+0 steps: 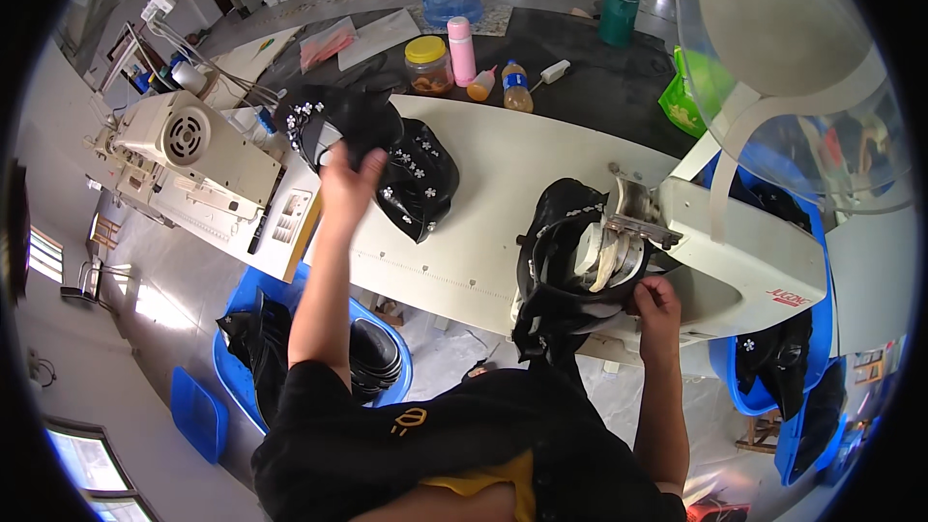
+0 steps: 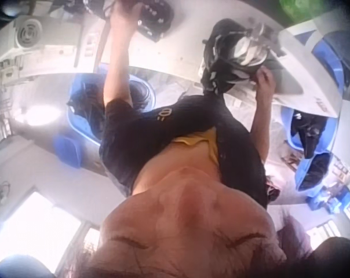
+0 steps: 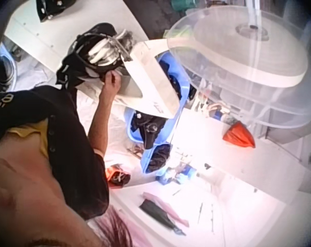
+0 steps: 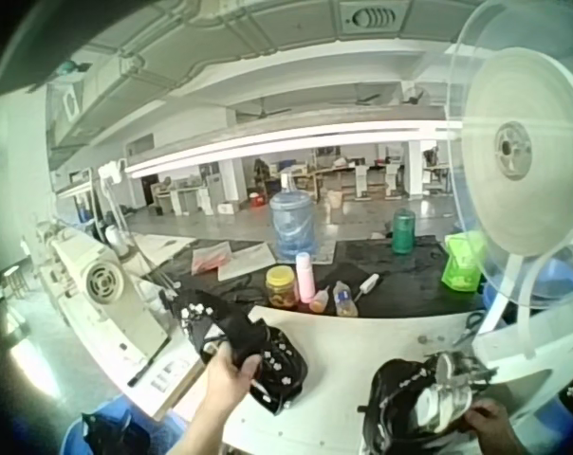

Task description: The person uses a sewing machine to stitch black fabric bags with white floral patterns. They repeatedly pick up bags from a blue bin, position them under the sewing machine's presser foot, and sew along the edges. The person handles the bags one at a time, adjusting their orientation as needed to complete the stitching.

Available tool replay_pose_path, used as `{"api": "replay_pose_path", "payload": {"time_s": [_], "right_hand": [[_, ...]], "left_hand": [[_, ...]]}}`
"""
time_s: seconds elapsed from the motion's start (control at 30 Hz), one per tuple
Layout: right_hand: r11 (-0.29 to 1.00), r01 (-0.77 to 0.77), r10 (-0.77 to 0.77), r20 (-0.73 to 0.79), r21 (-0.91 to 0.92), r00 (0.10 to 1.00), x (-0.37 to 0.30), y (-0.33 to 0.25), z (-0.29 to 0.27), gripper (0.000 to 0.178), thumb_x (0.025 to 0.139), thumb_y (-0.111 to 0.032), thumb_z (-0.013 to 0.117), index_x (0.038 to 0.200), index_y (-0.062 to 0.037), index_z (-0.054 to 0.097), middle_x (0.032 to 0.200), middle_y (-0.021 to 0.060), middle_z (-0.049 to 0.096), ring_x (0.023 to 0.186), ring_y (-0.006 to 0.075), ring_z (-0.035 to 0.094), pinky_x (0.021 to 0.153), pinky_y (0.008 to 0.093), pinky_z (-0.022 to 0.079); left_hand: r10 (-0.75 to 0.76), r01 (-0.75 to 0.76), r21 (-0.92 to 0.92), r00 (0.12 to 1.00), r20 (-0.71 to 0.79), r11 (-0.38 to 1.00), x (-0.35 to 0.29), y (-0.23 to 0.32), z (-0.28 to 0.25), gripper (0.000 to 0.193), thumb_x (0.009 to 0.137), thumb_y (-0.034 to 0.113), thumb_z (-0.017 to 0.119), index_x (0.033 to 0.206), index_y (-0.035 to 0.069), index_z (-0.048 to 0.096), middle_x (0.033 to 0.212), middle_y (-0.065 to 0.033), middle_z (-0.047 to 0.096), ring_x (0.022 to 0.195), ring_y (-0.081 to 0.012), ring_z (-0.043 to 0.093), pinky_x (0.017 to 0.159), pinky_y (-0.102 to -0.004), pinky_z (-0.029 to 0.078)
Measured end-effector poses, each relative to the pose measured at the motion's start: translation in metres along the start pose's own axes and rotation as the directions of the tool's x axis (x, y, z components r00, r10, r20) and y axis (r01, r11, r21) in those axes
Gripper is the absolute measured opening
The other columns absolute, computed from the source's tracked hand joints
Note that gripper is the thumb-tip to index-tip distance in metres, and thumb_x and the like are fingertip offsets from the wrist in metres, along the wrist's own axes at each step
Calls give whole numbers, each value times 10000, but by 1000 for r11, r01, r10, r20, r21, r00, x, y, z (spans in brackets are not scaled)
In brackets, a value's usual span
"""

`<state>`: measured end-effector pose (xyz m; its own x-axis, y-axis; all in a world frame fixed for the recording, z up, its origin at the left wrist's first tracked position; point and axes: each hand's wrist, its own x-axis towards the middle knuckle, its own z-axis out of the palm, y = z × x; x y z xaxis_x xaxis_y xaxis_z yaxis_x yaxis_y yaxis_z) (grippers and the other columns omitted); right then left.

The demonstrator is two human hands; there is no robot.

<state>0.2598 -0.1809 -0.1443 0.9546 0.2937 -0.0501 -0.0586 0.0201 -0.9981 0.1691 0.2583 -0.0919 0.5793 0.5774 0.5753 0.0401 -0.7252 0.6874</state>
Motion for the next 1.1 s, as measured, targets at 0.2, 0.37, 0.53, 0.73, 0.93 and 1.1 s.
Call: {"api": "replay_pose_path", "payload": {"time_s": [0.2, 0.37, 0.53, 0.73, 0.93, 1.1], "right_hand": [[999, 12, -10, 27, -50, 1000, 1, -1, 5, 46, 869, -73, 546, 877, -28, 551, 713, 24, 564, 628, 95, 508, 592, 238, 417], [997, -35, 35, -7, -75, 999, -5, 1, 1, 23, 869, -34, 532, 874, -20, 549, 722, 29, 565, 631, 100, 513, 595, 237, 422], [981, 70, -80, -48, -182, 996, -7, -1, 3, 26, 874, -41, 548, 890, -21, 552, 733, 16, 560, 649, 87, 510, 607, 227, 426], [512, 644, -729, 107, -569, 676, -30, -32, 26, 158, 781, -43, 630, 926, -27, 570, 909, 120, 571, 797, 238, 550, 700, 328, 436], [314, 737, -658, 422, -599, 623, -45, -62, 59, 365, 692, -188, 729, 1005, -62, 589, 1000, 111, 551, 843, 255, 553, 741, 371, 399], [359, 679, -454, 516, -640, 727, -42, -77, 48, 296, 719, -273, 713, 905, -83, 583, 897, 74, 523, 925, 260, 496, 754, 388, 381]], "left_hand": [[-307, -23, 587, 835, 457, 809, -130, -66, 89, 539, 728, 276, 714, 1161, 79, 460, 1091, -161, 514, 923, -334, 573, 706, -426, 498], [-221, -5, 681, 944, 244, 732, -136, -64, 105, 740, 708, 269, 710, 1348, 126, 367, 1286, -91, 384, 1183, -291, 383, 917, -458, 332], [-128, -197, 825, 943, 307, 530, -115, -129, 119, 829, 749, 281, 652, 1433, 141, 204, 1486, -96, 177, 1364, -312, 169, 1047, -527, 207], [-428, 106, 589, 789, 441, 802, -95, -67, 100, 1013, 683, 429, 740, 1431, 98, 142, 1481, -172, 148, 1366, -381, 98, 1019, -626, 190], [603, -422, -471, 718, 347, 774, -75, 100, 66, 395, 739, -113, 526, 1087, 68, 568, 1149, -157, 563, 1140, -340, 496, 962, -419, 398], [701, -289, -641, 367, 612, 711, -73, 136, 45, 286, 695, -39, 633, 961, 62, 599, 1001, -89, 598, 1113, -345, 507, 907, -423, 425]]}}
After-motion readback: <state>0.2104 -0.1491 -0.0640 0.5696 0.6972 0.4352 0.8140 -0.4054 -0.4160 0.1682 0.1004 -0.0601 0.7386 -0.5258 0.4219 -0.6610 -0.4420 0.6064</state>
